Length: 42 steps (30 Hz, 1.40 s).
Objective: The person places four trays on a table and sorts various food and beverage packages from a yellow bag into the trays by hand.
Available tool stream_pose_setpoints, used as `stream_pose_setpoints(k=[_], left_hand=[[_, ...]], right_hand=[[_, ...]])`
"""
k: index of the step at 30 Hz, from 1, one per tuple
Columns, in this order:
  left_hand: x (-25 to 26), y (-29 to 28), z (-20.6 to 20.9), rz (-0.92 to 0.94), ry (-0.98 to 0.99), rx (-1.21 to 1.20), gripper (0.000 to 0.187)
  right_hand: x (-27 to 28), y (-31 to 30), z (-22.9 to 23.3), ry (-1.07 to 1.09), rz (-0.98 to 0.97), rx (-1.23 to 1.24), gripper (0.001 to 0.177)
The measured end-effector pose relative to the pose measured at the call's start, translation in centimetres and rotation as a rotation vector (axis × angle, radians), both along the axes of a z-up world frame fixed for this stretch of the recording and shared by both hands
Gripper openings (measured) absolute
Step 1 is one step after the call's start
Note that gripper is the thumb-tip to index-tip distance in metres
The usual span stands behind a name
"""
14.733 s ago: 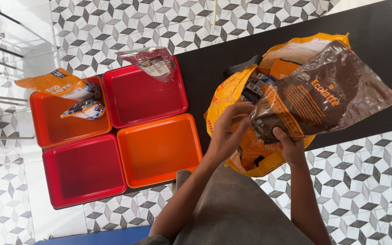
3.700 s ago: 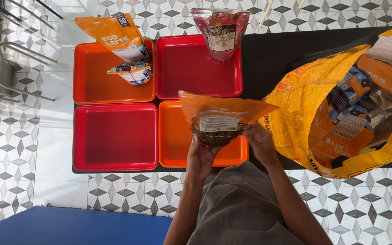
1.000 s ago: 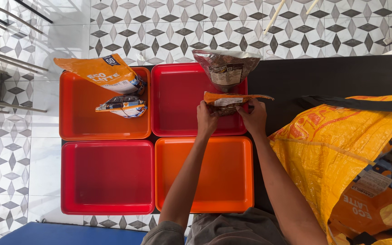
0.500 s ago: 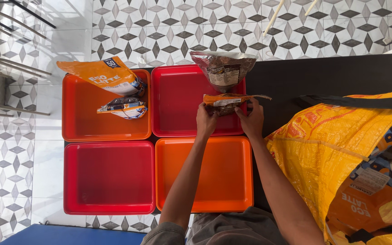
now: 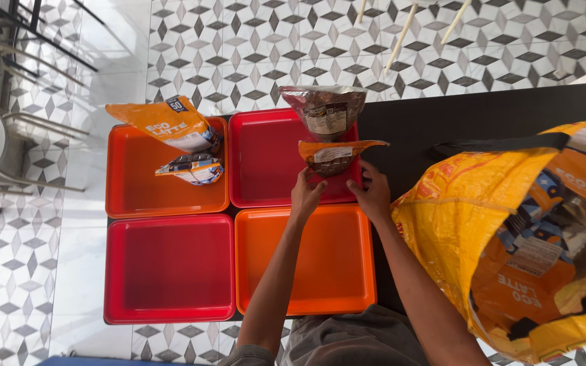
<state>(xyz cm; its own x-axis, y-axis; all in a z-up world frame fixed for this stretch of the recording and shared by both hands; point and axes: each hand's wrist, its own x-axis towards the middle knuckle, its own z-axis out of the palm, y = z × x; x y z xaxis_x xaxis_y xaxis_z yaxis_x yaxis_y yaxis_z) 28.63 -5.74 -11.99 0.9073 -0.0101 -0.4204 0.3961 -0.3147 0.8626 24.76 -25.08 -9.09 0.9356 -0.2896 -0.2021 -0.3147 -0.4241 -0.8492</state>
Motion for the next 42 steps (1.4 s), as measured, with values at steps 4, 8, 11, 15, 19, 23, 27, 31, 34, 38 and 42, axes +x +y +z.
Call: stream_pose_setpoints(k=[4,8,11,15,19,23,27,31,34,38,42], left_hand=[[-0.2,-0.8,-2.7,-0.060,-0.004,0.061,0.062],[0.0,-2.1,-2.8,-0.237,-0.230,0.171,0.050],[-0.6,-2.6,-0.3,-0.279,-0.008,0.184,0.056],[-1.4,-2.6,0.0,-0.321,-0.334,0.206,0.045],[-3.8,-2.1,1.8,-0.331,-0.613,0.212,0.032],[-9.4,-1.7,7.0,-0.291,-0.678,0.178,0.030],[-15.4,-1.4,10.3,-0.252,-0.537,0.105,0.027],[-20.1,-2.3,12.2,-0.231,-0.453,0.026,0.023],[-22.1,-3.5,14.1,-0.230,-0.463,-0.044,0.021],[-23.2,-4.5,17.1,-0.286,-0.437,-0.136,0.020],[-23.4,-5.5,20.1,-0.293,-0.523,-0.176,0.018]], right_hand=[[-2.2,-0.2,-1.3,-0.043,0.050,-0.069,0.061],[-4.2,-0.8,-0.5,-0.163,0.109,-0.098,0.054],[-6.7,-0.6,2.1,-0.049,0.074,-0.055,0.054],[-9.0,-0.4,5.5,-0.044,0.090,-0.038,0.049],[-11.9,-0.4,7.9,-0.061,0.159,-0.005,0.048],[-15.7,-0.9,9.1,-0.044,0.169,0.148,0.043],[-19.5,-1.5,10.6,0.061,0.176,0.336,0.039],[-22.5,-1.7,13.1,0.155,0.212,0.341,0.040],[-24.4,-1.9,15.6,0.212,0.247,0.331,0.039],[-26.1,-2.0,18.0,0.180,0.283,0.337,0.041],[-27.4,-2.7,19.5,0.143,0.270,0.356,0.044]])
